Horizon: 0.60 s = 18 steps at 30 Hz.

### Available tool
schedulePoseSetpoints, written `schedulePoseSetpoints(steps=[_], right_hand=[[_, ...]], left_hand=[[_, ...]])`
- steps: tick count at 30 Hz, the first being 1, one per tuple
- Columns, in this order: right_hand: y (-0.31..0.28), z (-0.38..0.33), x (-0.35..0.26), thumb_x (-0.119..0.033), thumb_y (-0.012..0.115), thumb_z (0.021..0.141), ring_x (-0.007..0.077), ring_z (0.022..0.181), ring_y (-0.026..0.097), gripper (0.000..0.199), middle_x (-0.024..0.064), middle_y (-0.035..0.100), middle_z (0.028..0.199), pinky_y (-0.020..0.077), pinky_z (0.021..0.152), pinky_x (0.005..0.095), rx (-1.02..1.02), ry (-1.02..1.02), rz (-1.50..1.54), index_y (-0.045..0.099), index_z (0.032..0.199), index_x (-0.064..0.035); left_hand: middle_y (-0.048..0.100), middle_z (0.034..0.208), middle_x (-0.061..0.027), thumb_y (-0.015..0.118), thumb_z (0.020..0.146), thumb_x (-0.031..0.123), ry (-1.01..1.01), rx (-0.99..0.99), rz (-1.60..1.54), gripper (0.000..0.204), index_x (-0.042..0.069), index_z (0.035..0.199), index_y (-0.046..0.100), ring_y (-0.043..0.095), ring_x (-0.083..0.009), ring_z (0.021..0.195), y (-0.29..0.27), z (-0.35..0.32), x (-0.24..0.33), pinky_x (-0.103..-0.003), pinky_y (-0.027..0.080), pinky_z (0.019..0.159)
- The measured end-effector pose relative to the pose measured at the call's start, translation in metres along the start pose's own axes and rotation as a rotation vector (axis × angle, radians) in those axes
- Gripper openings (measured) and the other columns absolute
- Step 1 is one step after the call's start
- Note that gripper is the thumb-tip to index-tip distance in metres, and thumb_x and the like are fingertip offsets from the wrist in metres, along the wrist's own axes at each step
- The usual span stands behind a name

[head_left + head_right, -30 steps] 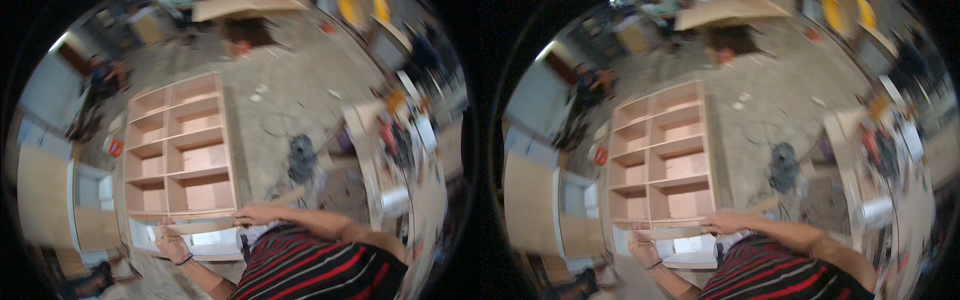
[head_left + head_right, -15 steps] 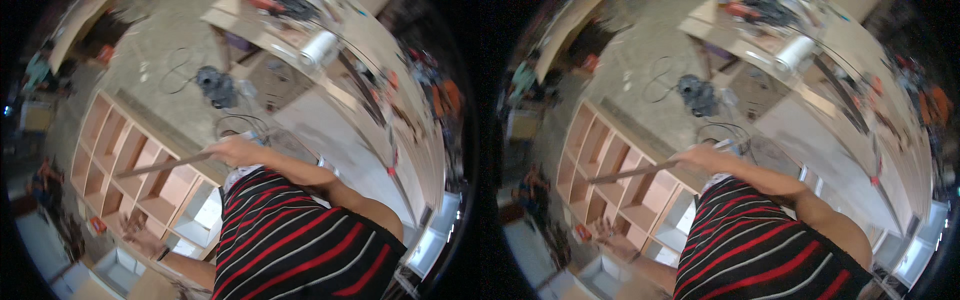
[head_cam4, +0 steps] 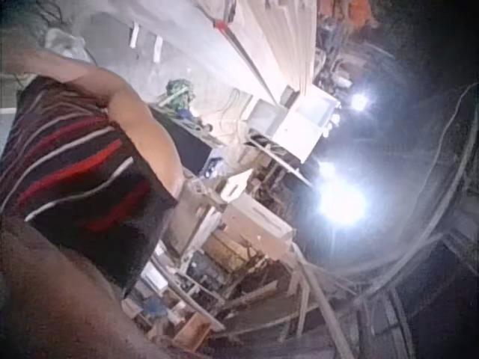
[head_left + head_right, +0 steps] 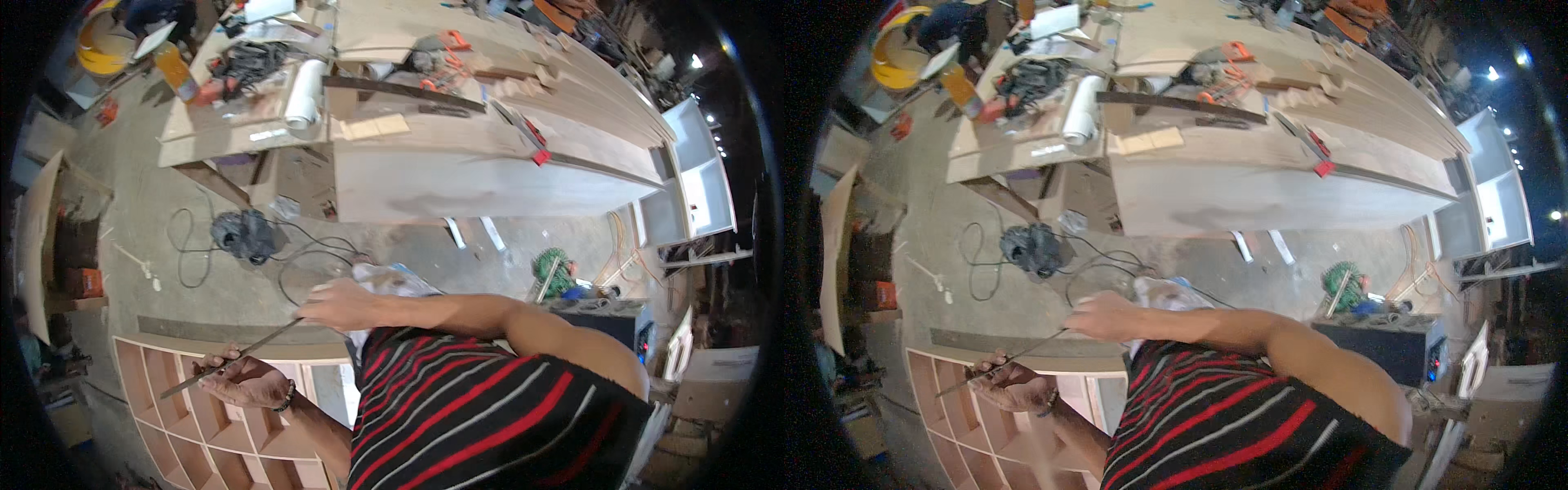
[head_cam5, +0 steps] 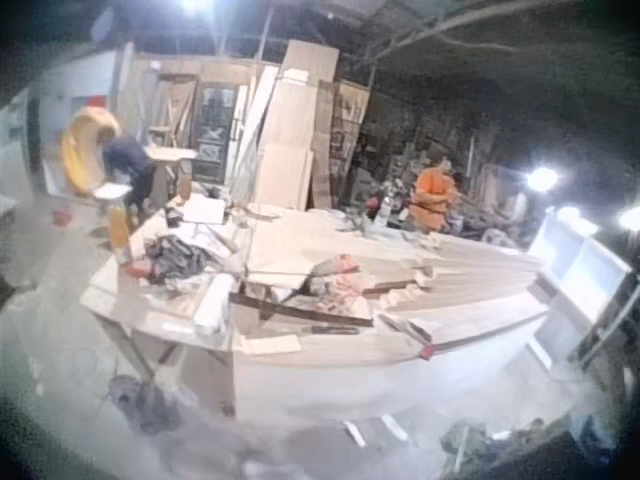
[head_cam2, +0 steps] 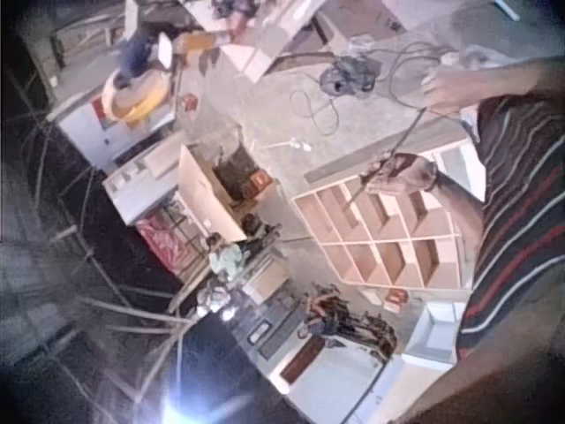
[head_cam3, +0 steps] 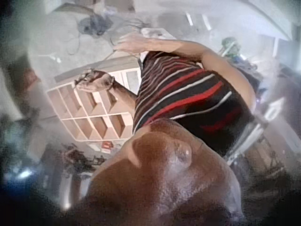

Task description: The person marks a wood piece with a pencil using a ruler, sands the edge of a wood board with an electric sander, and fits the board into a shelf unit to check for alignment.

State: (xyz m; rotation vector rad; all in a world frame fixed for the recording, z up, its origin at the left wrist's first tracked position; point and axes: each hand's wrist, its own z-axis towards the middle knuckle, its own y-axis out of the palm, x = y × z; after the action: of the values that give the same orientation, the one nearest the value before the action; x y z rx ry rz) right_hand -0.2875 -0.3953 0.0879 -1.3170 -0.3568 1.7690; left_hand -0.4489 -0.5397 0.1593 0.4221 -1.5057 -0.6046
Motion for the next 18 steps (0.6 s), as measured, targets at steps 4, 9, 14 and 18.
schedulePoseSetpoints(steps=[4,9,14,18], right_hand=[[-0.026,-0.026,0.013,-0.022,0.072,0.090,0.0296,0.078,0.068,0.026,0.0084,0.066,0.080,0.0547,0.062,0.0431,0.074,0.080,-0.120,0.072,0.114,-0.0158],[-0.050,-0.060,0.047,-0.020,0.075,0.088,0.0270,0.080,0.070,0.027,0.0070,0.071,0.085,0.0557,0.062,0.0413,0.119,0.167,-0.120,0.076,0.114,-0.0168],[-0.085,-0.056,0.059,-0.018,0.075,0.088,0.0281,0.085,0.072,0.027,0.0079,0.075,0.093,0.0576,0.069,0.0415,0.022,0.153,-0.086,0.076,0.114,-0.0152],[-0.102,-0.055,0.083,-0.018,0.075,0.089,0.0294,0.084,0.073,0.026,0.0083,0.076,0.094,0.0581,0.074,0.0413,-0.049,0.142,-0.001,0.076,0.114,-0.0147]], left_hand=[[0.057,0.096,-0.0034,0.052,0.110,0.041,0.037,-0.018,-0.089,0.039,0.007,0.131,0.056,0.055,-0.0144,0.082,0.030,0.009,0.006,-0.032,0.049,0.075],[0.057,0.091,-0.0035,0.055,0.110,0.035,0.077,-0.052,-0.176,0.031,0.008,0.124,0.059,0.055,-0.0148,0.074,0.039,0.027,0.015,-0.031,0.051,0.074],[0.055,0.078,-0.0007,0.059,0.109,0.034,0.123,0.248,-0.185,0.029,0.008,0.121,0.060,0.051,-0.0129,0.061,0.031,0.049,0.036,-0.027,0.048,0.058],[0.055,0.077,-0.0016,0.060,0.108,0.040,0.234,0.300,-0.165,0.033,0.008,0.117,0.060,0.050,-0.0139,0.060,0.011,0.038,0.031,-0.027,0.047,0.055]])
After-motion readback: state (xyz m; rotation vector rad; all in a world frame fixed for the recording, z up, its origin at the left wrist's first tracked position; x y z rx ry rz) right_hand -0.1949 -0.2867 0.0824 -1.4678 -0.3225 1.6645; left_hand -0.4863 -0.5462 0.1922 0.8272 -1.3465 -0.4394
